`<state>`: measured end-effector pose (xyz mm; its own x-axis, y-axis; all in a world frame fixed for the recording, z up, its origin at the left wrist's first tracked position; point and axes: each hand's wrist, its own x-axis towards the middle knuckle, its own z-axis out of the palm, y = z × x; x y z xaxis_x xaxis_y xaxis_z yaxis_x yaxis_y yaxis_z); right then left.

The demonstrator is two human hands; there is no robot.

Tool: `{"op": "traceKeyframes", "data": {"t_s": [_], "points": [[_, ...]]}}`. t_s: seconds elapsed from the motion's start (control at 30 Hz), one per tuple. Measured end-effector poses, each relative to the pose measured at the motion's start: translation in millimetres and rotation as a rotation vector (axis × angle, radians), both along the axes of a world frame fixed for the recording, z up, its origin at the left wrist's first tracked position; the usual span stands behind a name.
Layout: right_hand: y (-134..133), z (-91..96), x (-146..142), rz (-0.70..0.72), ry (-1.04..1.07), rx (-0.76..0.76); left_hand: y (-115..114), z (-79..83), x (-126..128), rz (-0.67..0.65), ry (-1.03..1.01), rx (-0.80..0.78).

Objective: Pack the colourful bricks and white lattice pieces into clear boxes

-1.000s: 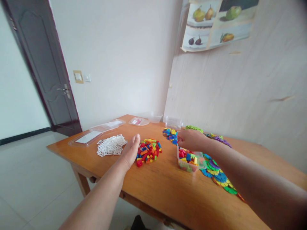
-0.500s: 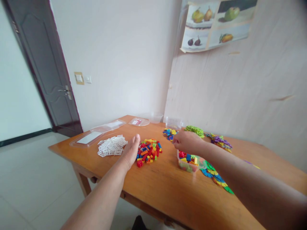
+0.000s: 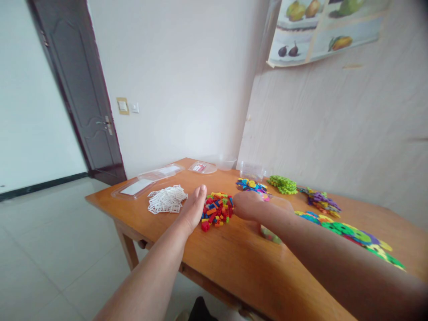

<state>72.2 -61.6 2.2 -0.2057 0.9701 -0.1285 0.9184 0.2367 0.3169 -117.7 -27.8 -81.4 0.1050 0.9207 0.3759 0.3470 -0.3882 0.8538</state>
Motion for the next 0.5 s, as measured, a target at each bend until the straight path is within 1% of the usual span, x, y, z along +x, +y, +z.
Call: {"op": "traceKeyframes", "data": {"t_s": [0.1,0.2,0.33,0.5], "points": [[-1,-0.2,1,-0.006,0.003,-0.005,2,-2.0,-1,-0.027,-0.027,-0.015],[-7,6.8,5,-0.013,0.013,0.011,2,-2.6,0,-0.019,-0.030,-0.007],[-20,25.6,20,-0.028,0.035,0.081,2,-0.6,0,-0.006,-0.031,0.001],[-39,48.0,52,-0.068,0.036,0.176,2,1.8,1,0.024,-0.029,0.003]]}}
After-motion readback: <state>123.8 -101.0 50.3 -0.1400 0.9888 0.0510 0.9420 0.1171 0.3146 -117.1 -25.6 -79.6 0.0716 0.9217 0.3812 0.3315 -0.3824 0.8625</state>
